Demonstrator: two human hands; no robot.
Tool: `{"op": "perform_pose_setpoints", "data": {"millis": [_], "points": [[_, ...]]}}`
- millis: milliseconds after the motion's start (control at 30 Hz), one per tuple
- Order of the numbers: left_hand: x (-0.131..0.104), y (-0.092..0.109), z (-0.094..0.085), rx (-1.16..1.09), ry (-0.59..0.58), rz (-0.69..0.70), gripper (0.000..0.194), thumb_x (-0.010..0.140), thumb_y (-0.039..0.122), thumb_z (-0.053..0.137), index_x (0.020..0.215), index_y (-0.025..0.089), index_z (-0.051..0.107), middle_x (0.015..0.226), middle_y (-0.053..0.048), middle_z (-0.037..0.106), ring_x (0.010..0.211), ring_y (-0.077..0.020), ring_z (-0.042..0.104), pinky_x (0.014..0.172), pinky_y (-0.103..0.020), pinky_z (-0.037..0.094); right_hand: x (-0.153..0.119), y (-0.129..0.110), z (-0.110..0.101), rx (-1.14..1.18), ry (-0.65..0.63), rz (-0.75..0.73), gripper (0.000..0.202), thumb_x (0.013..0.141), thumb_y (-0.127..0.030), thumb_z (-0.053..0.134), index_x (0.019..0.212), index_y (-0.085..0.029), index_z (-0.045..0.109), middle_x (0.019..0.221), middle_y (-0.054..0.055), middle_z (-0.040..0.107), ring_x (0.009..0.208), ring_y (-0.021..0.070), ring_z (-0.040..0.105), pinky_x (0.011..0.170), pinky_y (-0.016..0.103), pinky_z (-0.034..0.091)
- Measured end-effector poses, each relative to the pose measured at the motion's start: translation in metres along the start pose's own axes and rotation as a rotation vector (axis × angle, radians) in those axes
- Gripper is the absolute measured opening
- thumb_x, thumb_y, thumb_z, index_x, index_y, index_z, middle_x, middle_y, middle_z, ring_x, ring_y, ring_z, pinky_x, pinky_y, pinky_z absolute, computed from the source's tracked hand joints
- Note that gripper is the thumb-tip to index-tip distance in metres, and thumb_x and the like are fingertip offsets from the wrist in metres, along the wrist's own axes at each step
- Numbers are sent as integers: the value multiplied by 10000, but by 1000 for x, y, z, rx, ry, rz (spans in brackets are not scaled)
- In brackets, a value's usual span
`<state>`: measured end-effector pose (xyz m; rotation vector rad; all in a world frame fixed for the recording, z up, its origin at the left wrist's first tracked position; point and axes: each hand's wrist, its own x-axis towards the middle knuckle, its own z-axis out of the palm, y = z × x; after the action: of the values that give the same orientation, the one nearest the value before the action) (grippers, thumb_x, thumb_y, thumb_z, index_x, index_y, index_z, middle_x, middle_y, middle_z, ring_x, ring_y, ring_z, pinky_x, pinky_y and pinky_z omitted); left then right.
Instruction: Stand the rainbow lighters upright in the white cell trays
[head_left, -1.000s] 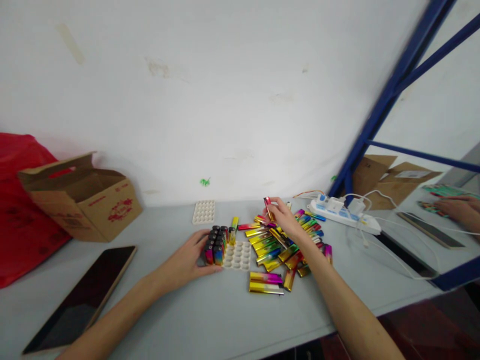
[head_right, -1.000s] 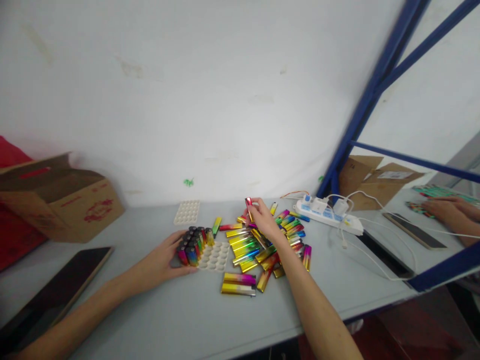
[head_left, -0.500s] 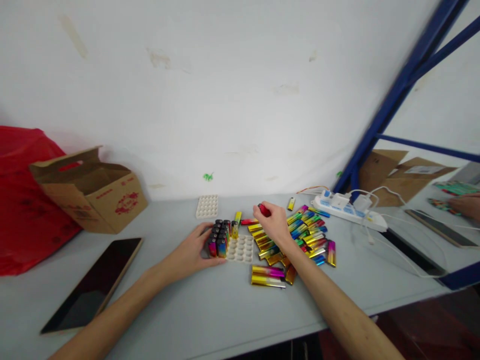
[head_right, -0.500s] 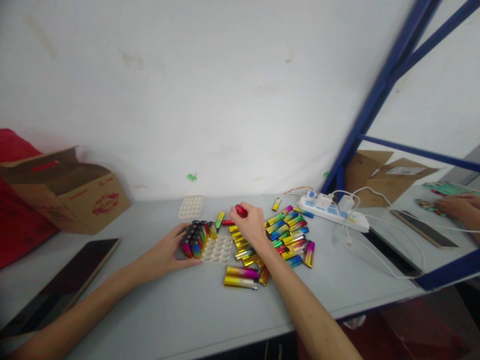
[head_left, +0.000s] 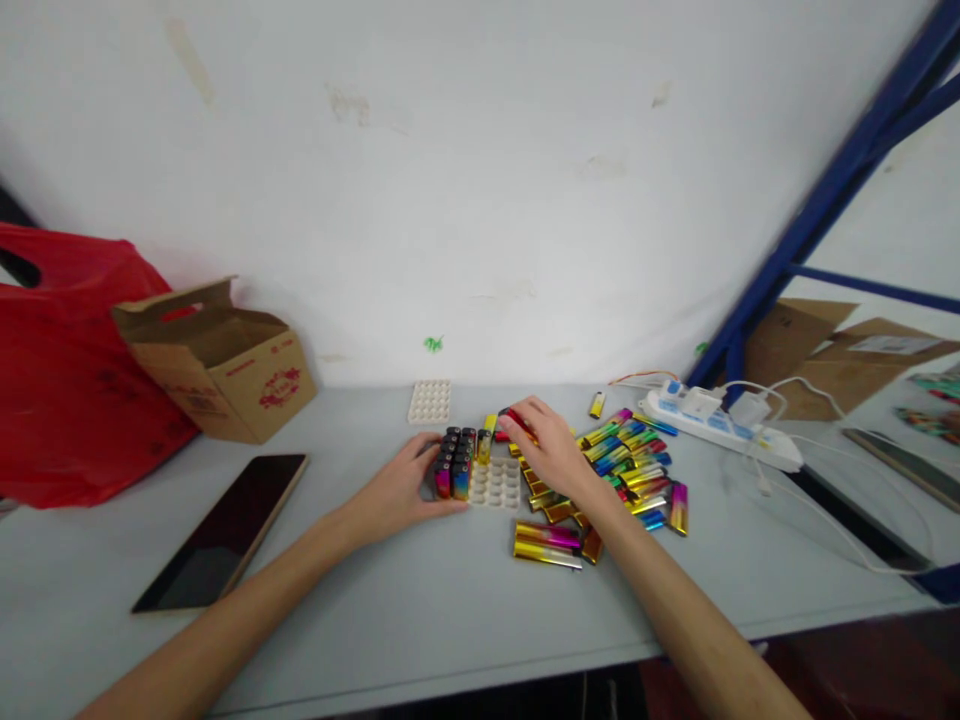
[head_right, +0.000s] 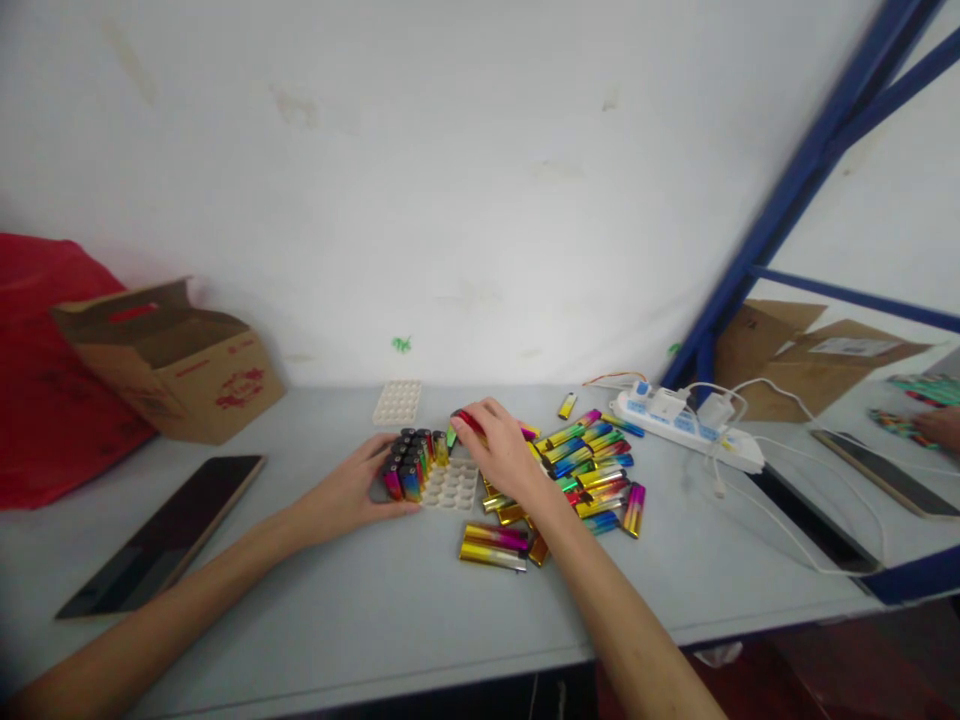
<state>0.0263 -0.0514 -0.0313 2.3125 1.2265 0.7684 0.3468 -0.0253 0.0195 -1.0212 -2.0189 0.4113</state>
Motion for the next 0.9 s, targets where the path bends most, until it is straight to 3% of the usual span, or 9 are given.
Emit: {"op": "perform_pose_setpoints", "data": {"millis": [233,367,500,633,733,800,900], "points": [[-1,0,-1,-38,24,26,830,940,656,1112,1622,272,838,1715,-172,805,1634,-460,766,1491,-637,596,-4,-7,-7,-21,-185,48,596,1326,-631,624,843,-287,684,759,10,772,761,230,720,858,328,554],[-1,0,-2,-40,10,19,817,941,659,1111,1604,262,846,1718,-180,805,1640,-477,762,1494,-636,593,-3,-3,-5,20,-272,62,521,1321,-519,702,868,-266,755,822,31,876,803,239,809,841,318,557],[-1,-1,0,-17,1,19,819,946,639,1107,1614,256,828,1729,-182,801,1646,-472,757,1493,-637,592,-2,0,2,-127,-365,7,391,1313,-391,766,952,-242,800,889,55,892,812,235,803,832,329,519],[-1,-1,0,-1,-5,30,763,991,621,1068,1606,241,824,1722,-185,800,1655,-466,751,1492,-629,592,-4,-3,6,-289,-373,-56,393,1268,-469,863,953,-239,819,1000,90,902,889,249,799,804,331,479],[-1,0,-1,-7,0,35,775,989,640,1066,1616,253,824,1728,-188,795,1650,-470,757,1491,-644,595,-4,1,1,-257,-378,-23,446,1301,-508,805,940,-246,827,948,70,878,862,243,784,807,333,471],[0,1,-2,-11,5,29,788,968,634,1078,1623,272,830,1720,-188,798,1645,-479,761,1488,-663,599,-3,10,-6,-247,-313,22,469,1355,-464,688,966,-251,842,935,71,867,878,252,789,856,342,502],[0,2,-2,-12,-8,4,784,952,617,1079,1626,293,842,1716,-191,798,1652,-488,756,1494,-683,587,-2,31,-19,-330,-181,90,301,1333,-309,674,1146,-234,898,1128,132,904,1051,299,828,988,374,577]]}}
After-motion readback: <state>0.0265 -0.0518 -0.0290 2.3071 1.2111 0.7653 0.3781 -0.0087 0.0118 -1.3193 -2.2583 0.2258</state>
